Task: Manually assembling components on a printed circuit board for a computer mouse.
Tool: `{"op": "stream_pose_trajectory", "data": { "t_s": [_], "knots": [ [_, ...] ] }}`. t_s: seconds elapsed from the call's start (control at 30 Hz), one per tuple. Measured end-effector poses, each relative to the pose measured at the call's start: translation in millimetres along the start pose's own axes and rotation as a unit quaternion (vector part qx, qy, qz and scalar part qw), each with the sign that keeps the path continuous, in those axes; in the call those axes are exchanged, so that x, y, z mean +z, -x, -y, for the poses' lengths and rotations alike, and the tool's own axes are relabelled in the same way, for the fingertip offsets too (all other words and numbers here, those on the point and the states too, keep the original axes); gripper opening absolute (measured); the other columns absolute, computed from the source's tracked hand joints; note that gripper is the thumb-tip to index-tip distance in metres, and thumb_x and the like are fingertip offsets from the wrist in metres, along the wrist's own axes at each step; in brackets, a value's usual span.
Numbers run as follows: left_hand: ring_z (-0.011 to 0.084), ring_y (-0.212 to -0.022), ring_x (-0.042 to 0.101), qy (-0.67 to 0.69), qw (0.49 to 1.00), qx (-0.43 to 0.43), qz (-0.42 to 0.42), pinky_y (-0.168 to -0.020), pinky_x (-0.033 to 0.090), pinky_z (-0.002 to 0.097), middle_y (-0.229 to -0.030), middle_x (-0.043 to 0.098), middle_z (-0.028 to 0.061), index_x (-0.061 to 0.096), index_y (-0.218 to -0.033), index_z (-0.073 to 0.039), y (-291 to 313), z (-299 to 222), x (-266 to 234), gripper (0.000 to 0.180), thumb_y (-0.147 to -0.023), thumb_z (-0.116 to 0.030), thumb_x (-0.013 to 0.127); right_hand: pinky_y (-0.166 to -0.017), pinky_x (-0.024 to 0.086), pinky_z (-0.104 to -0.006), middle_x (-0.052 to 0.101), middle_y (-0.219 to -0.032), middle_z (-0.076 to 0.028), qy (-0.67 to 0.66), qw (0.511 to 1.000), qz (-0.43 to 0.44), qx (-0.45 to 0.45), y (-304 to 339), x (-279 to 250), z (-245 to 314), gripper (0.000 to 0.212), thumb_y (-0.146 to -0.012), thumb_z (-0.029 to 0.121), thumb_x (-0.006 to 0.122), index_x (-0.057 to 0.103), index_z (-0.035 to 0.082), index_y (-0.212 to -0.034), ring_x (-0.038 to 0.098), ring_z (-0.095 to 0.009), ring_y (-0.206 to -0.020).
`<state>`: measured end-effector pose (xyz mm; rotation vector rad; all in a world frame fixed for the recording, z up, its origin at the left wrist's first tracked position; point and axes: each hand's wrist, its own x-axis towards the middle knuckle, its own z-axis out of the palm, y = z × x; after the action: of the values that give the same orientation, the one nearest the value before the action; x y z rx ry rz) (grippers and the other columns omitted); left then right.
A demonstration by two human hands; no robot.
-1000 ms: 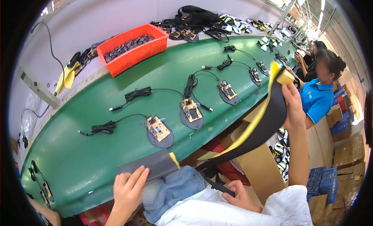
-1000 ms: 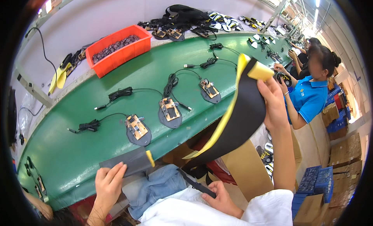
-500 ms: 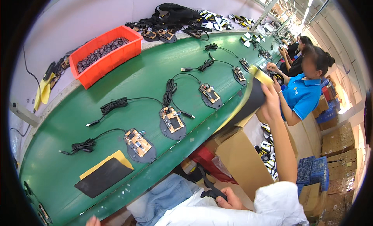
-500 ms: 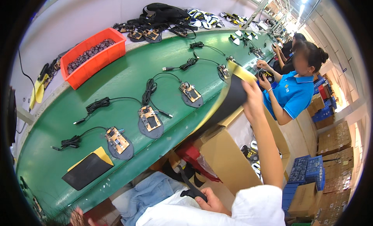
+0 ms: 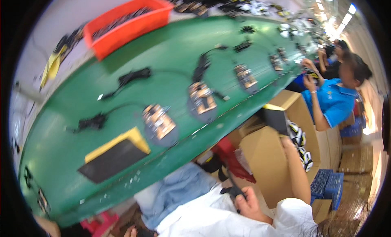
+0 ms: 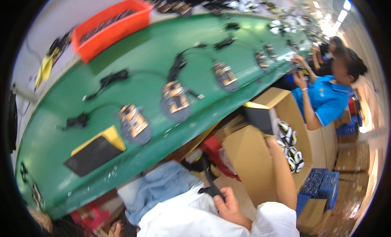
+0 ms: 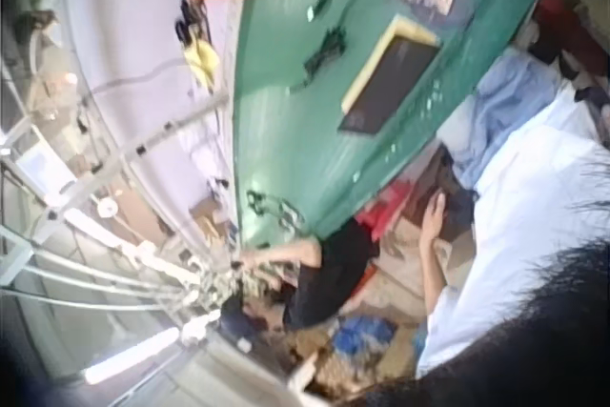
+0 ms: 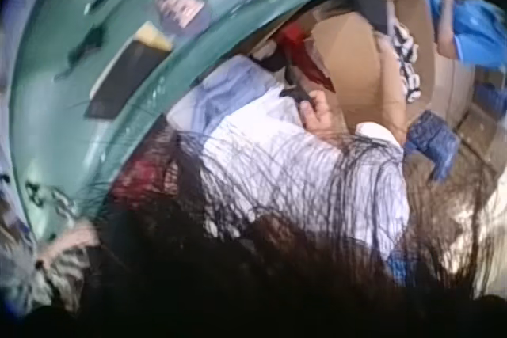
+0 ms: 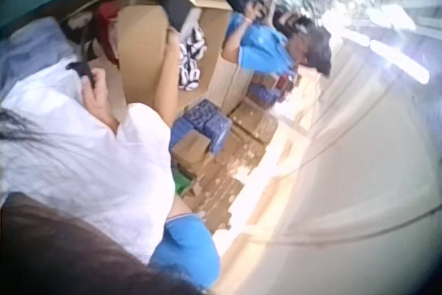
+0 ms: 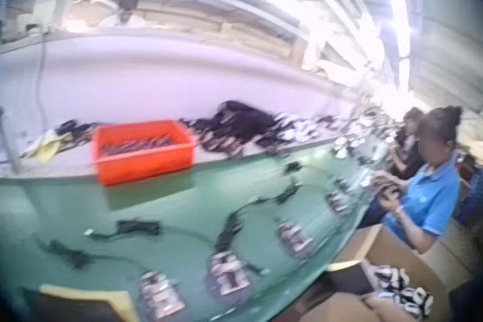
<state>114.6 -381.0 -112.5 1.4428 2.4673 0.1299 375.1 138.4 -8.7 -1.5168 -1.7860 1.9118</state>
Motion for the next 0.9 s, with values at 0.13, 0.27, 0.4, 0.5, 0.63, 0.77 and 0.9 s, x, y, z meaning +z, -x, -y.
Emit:
{"op": "stream_pose_trajectory", "data": {
  "t_s": [0.13,0.27,0.4,0.5,0.63,0.77,0.9],
  "knots": [
    [0.0354,-0.126,0.057,0.217,0.962,-0.15,0.076,-0.109,0.042,0.042,-0.13,0.061,0.0235,0.058,-0.131,0.004,57.1,-54.0,-17.4,0.041,-0.1,-0.023,0.062,-0.055,0.038,-0.023,0.051,-0.075,0.002,-0.078,0.997,-0.024,-0.01,-1.5,0.1,17.6,0.028,-0.103,0.024,0.062,0.043,0.005,-0.109,0.044,-0.005,-0.061],
    [0.0337,-0.128,0.056,0.421,0.859,-0.274,0.095,-0.11,0.042,0.0425,-0.136,0.057,0.0232,0.055,-0.134,0.005,55.6,-110.7,-18.0,0.045,-0.099,-0.022,0.062,-0.064,0.041,-0.0282,0.056,-0.082,-0.005,0.125,0.99,0.046,-0.045,-35.0,-54.6,60.6,0.027,-0.104,0.026,0.056,0.047,0.004,-0.116,0.051,-0.014,-0.07],
    [0.0321,-0.129,0.055,0.589,0.721,-0.351,0.096,-0.111,0.042,0.043,-0.142,0.053,0.023,0.051,-0.138,0.006,13.5,-127.6,-30.4,0.049,-0.099,-0.021,0.062,-0.085,0.05,-0.0387,0.066,-0.1,-0.018,0.467,0.875,0.1,-0.079,-103.2,-59.5,145.1,0.043,-0.107,0.034,0.045,0.055,0.001,-0.133,0.064,-0.031,-0.09],
    [0.0309,-0.13,0.055,0.698,0.579,-0.415,0.072,-0.112,0.042,0.0434,-0.147,0.05,0.0228,0.048,-0.141,0.006,-22.0,-139.7,-37.7,0.052,-0.098,-0.019,0.061,-0.085,0.055,-0.0407,0.068,-0.091,-0.023,0.42,0.879,0.172,-0.143,-120.0,-10.6,127.8,0.043,-0.106,0.032,0.05,0.06,-0.004,-0.128,0.067,-0.042,-0.087],
    [0.0255,-0.14,0.045,0.768,0.518,-0.371,0.06,-0.116,0.037,0.0404,-0.157,0.042,0.0174,0.04,-0.149,0.004,-28.7,-136.4,-45.9,0.063,-0.093,-0.006,0.068,-0.071,0.055,-0.0319,0.069,-0.082,-0.013,0.171,0.956,0.217,0.099,-143.0,-21.1,87.9,0.029,-0.104,0.024,0.057,0.062,0.001,-0.122,0.07,-0.026,-0.077],
    [0.0201,-0.13,0.054,0.74,0.627,-0.237,0.062,-0.111,0.041,0.036,-0.141,0.059,0.0125,0.053,-0.14,0.002,-83.2,-148.1,-98.4,0.044,-0.098,-0.004,0.063,-0.043,0.036,-0.0278,0.043,-0.061,0.002,-0.051,0.951,0.26,0.163,-134.8,-29.7,83.5,0.021,-0.108,0.028,0.051,0.056,0.008,-0.105,0.042,-0.011,-0.045],
    [0.0194,-0.118,0.062,0.724,0.585,-0.365,0.014,-0.104,0.046,0.0335,-0.122,0.07,0.0093,0.064,-0.126,0.002,-87.5,-184.2,-70.9,0.03,-0.099,-0.009,0.063,-0.043,0.035,-0.0292,0.039,-0.06,0.001,-0.104,0.952,0.234,0.168,-139.3,-6.8,82.4,0.023,-0.109,0.028,0.05,0.054,0.007,-0.1,0.037,-0.011,-0.044]
  ]
}}
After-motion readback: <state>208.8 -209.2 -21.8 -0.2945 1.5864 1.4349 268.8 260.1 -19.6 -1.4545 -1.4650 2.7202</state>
